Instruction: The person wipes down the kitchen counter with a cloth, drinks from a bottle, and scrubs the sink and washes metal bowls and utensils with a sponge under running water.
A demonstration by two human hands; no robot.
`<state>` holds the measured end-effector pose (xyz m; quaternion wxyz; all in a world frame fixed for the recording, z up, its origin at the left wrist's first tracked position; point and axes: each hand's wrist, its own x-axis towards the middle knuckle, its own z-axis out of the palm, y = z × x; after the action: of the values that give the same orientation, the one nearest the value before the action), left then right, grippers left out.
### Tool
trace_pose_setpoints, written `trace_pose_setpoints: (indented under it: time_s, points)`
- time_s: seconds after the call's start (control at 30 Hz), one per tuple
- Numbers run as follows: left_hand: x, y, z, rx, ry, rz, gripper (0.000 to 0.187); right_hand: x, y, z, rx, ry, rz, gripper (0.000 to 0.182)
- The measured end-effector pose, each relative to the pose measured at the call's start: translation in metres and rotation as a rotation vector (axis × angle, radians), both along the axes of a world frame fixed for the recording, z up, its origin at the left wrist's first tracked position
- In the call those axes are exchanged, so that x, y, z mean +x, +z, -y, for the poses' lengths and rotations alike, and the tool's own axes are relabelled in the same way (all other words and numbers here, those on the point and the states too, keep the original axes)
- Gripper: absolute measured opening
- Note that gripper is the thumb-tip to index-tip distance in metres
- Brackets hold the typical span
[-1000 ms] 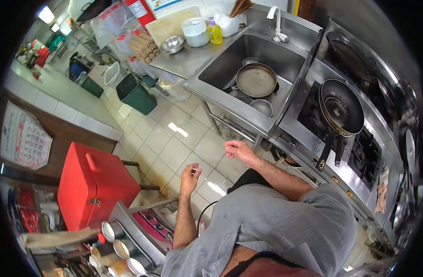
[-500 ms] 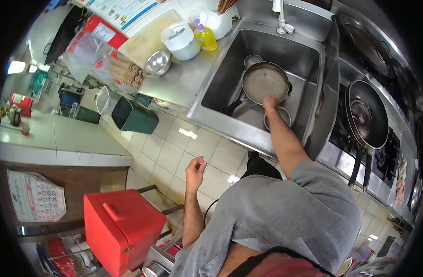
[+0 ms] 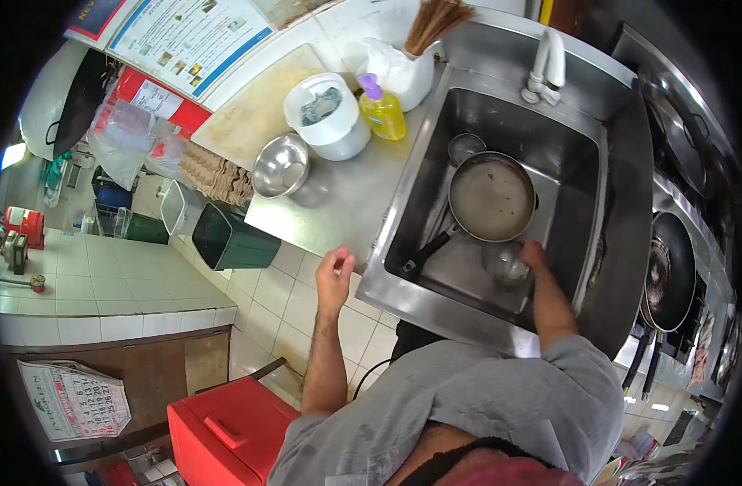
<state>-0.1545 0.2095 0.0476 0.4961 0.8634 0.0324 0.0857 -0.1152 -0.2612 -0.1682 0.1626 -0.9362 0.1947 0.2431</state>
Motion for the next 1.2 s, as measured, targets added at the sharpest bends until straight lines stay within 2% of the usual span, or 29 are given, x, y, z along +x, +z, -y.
trace_pose_setpoints:
  time_s: [0.03, 0.1, 0.13, 0.17, 0.2, 0.23, 0.3, 0.33, 0.4, 0.43, 0.5, 0.57, 0.6, 0.63, 0.67, 0.7, 0.73, 0.77, 0.83, 0.87, 0.93, 0.97, 1.03, 1.07, 1.1, 1.17, 1.2]
  points:
    - [0.016, 0.001, -0.005, -0.002, -0.032, 0.033, 0.023, 0.015, 0.011, 0.006, -0.100, 0.241, -0.086, 0.029]
    - [0.044, 0.006, -0.018, 0.071, -0.022, 0.082, 0.024, 0.033, 0.074, -0.005, -0.050, 0.094, 0.001, 0.033]
    - [0.058, 0.011, -0.025, 0.144, -0.019, 0.133, 0.026, 0.043, 0.076, -0.006, -0.054, 0.091, 0.002, 0.033]
    - [0.075, 0.016, -0.031, 0.135, -0.021, 0.140, 0.026, 0.054, 0.082, 0.001, 0.050, -0.025, 0.077, 0.034]
    - [0.090, 0.022, -0.036, 0.266, -0.014, 0.287, 0.029, 0.062, 0.089, 0.003, 0.150, -0.136, 0.152, 0.036]
    - [0.101, 0.027, -0.040, 0.396, -0.001, 0.429, 0.033, 0.066, 0.101, -0.008, 0.136, -0.131, 0.155, 0.036]
    - [0.124, 0.042, -0.042, 0.406, -0.014, 0.470, 0.037, 0.074, 0.120, -0.036, 0.398, -0.604, 0.176, 0.035]
    - [0.135, 0.050, -0.042, 0.432, -0.036, 0.509, 0.042, 0.076, 0.108, -0.039, 0.389, -0.596, 0.180, 0.035]
    - [0.157, 0.062, -0.036, 0.385, -0.072, 0.526, 0.047, 0.079, 0.040, -0.034, 0.558, -0.777, 0.376, 0.034]
    - [0.173, 0.071, -0.038, 0.338, -0.117, 0.560, 0.053, 0.092, 0.030, -0.041, 0.552, -0.770, 0.391, 0.034]
    - [0.188, 0.088, -0.031, 0.269, -0.115, 0.506, 0.054, 0.100, 0.016, -0.044, 0.260, -0.678, 0.086, 0.039]
    - [0.204, 0.092, -0.033, 0.200, -0.124, 0.451, 0.054, 0.115, 0.067, -0.090, -0.132, -0.357, 0.498, 0.048]
    - [0.214, 0.087, -0.034, 0.302, -0.149, 0.452, 0.051, 0.129, 0.106, -0.120, 0.013, -0.290, 0.887, 0.047]
    - [0.220, 0.084, -0.034, 0.403, -0.173, 0.452, 0.048, 0.147, 0.175, -0.166, 0.076, -0.206, 1.007, 0.044]
    - [0.222, 0.086, -0.034, 0.395, -0.181, 0.459, 0.048, 0.163, 0.229, -0.204, 0.202, -0.014, 1.203, 0.040]
    - [0.223, 0.088, -0.034, 0.398, -0.188, 0.377, 0.046, 0.172, 0.285, -0.244, 0.339, 0.139, 1.185, 0.036]
    - [0.223, 0.090, -0.034, 0.403, -0.193, 0.294, 0.045, 0.186, 0.309, -0.272, 0.547, 0.273, 1.224, 0.032]
    - [0.223, 0.089, -0.035, 0.398, -0.196, 0.301, 0.045, 0.197, 0.337, -0.305, 0.460, 0.494, 1.320, 0.030]
    - [0.221, 0.084, -0.040, 0.387, -0.222, 0.358, 0.042, 0.231, 0.363, -0.349, 0.589, 0.777, 1.072, 0.027]
    - [0.219, 0.086, -0.044, 0.388, -0.217, 0.361, 0.042, 0.248, 0.362, -0.363, 0.590, 0.783, 1.075, 0.027]
    - [0.211, 0.092, -0.054, 0.362, -0.282, 0.459, 0.040, 0.265, 0.360, -0.391, 0.383, 0.914, 0.935, 0.024]
    - [0.206, 0.094, -0.061, 0.369, -0.270, 0.460, 0.040, 0.266, 0.356, -0.395, 0.392, 0.926, 0.938, 0.024]
    - [0.183, 0.117, -0.070, 0.201, -0.222, 0.597, 0.033, 0.230, 0.377, -0.397, 0.832, 0.538, 1.135, 0.022]
    - [0.165, 0.135, -0.080, 0.089, -0.184, 0.604, 0.029, 0.205, 0.388, -0.389, 0.877, 0.429, 1.267, 0.021]
    - [0.144, 0.159, -0.093, -0.024, -0.145, 0.608, 0.026, 0.167, 0.413, -0.379, 0.792, 0.334, 1.377, 0.019]
    - [0.102, 0.212, -0.116, -0.029, -0.012, 0.822, 0.023, 0.118, 0.441, -0.353, 0.752, 0.260, 1.745, 0.011]
    - [0.086, 0.235, -0.125, -0.062, 0.043, 0.960, 0.015, 0.090, 0.464, -0.345, 0.861, 0.195, 1.830, 0.012]
